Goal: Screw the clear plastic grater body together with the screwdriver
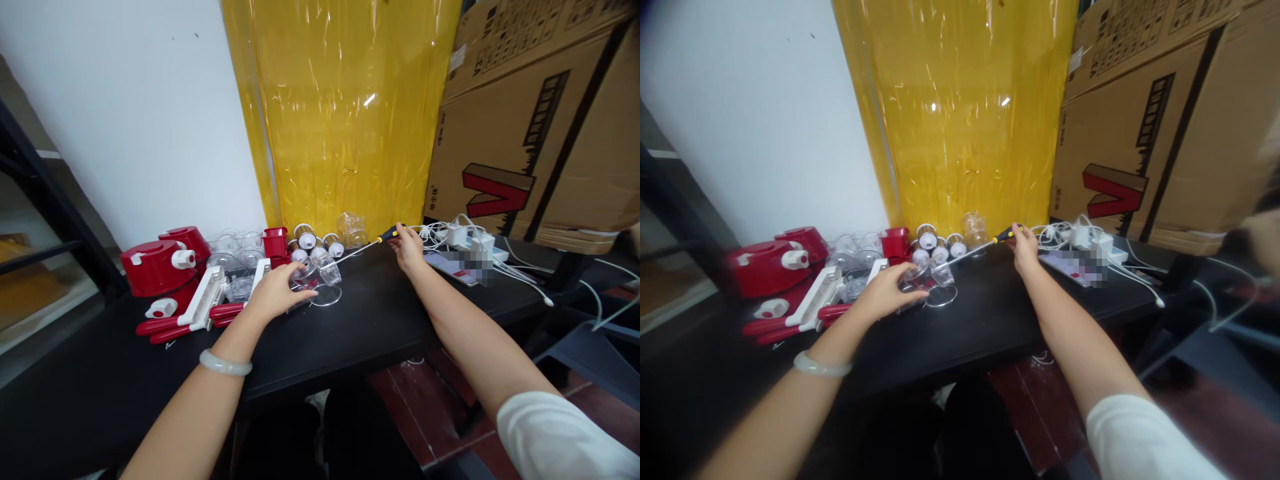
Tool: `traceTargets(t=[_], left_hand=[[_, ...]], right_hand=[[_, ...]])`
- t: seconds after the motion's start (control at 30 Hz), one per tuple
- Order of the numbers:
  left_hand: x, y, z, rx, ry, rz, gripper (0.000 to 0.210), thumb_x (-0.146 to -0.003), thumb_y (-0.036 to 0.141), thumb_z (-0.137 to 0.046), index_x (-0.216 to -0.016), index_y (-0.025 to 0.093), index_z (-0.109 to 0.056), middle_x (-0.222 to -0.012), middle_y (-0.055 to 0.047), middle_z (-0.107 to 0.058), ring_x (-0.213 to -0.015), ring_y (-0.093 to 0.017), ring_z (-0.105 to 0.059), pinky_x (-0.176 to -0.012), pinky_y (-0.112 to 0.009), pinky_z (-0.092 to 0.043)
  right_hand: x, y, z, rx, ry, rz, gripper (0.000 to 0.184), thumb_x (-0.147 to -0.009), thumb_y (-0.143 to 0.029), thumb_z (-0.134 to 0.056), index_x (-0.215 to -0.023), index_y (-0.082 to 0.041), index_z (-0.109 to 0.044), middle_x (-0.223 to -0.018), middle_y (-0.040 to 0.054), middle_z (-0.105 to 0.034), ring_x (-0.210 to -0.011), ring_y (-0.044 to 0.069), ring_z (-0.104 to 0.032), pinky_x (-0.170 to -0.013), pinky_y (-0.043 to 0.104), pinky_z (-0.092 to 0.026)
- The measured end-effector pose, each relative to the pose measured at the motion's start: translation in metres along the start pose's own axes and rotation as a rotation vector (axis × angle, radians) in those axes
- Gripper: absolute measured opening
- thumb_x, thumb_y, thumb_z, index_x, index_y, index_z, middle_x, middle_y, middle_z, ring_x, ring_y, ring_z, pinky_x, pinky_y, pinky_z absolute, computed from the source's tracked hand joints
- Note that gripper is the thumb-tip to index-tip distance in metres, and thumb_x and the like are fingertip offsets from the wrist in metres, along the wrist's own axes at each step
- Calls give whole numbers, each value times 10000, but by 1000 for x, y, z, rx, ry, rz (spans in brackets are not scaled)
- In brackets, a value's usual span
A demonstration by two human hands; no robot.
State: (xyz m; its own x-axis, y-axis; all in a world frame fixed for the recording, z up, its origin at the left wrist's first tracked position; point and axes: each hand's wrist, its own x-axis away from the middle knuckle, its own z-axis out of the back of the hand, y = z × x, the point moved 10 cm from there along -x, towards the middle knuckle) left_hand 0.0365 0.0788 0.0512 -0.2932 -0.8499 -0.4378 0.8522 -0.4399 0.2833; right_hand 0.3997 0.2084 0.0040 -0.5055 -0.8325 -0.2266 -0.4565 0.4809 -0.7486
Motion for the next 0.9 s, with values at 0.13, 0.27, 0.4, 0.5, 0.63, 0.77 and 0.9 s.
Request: traceTargets(t=[0.13,0.27,0.4,0.5,0.63,0.77,0.9], left_hand=[[0,0,0,7,-1,0,654,-735,604,-772,-1251,233,-619,-1226,-109,-717,-1108,-320,-674,-948,-446,-513],[0,0,0,4,0,-3,647,-738,592,-777,-1248,228,-617,-1223,-108,-718,-1113,-318,-674,-952,-440,-511],[0,0,0,2,2,0,646,-736,603,-772,-1246,238,-614,-1230,-102,-715,-1109,-316,-675,-951,-442,-511],[-1,1,0,2,-5,0,643,-735,612,-769,-1241,246,-615,-1225,-99,-716,-1110,-319,-676,-950,-446,-512],[0,0,0,1,-2,4,651,-737,604,-770,-1248,233,-613,-1224,-106,-716,-1110,-320,-676,-950,-445,-512],[0,0,0,2,3,-3,642,-735,610,-768,-1243,247,-614,-1225,-100,-716,-1107,-319,-676,-946,-447,-512],[0,0,1,2,5,2,635,-736,610,-766,-1235,248,-617,-1212,-98,-720,-1099,-318,-679,-938,-441,-513]], right_hand=[[2,2,1,-64,22,-51,298,-717,-300,-785,-780,-230,-502,-575,-87,-575,-479,80,-576,-518,189,-498],[2,4,0,-87,9,-81,127,-761,-267,-647,-852,-221,-571,-675,-23,-688,-615,121,-668,-569,207,-519],[3,7,-2,-78,-17,-111,133,-791,-300,-584,-890,-212,-586,-749,21,-740,-676,142,-699,-587,216,-519],[3,8,-2,-70,-6,-110,139,-811,-324,-571,-907,-224,-581,-761,-1,-731,-652,132,-690,-571,216,-513],[3,4,-4,-17,-9,-54,233,-787,-417,-675,-929,-249,-598,-699,-74,-647,-517,92,-619,-485,192,-457],[1,1,-5,17,-24,-18,318,-708,-412,-783,-912,-237,-614,-673,-83,-616,-483,66,-583,-450,165,-407],[0,2,0,-3,17,-41,246,-707,-320,-765,-874,-220,-614,-654,-73,-621,-483,61,-562,-464,162,-415]])
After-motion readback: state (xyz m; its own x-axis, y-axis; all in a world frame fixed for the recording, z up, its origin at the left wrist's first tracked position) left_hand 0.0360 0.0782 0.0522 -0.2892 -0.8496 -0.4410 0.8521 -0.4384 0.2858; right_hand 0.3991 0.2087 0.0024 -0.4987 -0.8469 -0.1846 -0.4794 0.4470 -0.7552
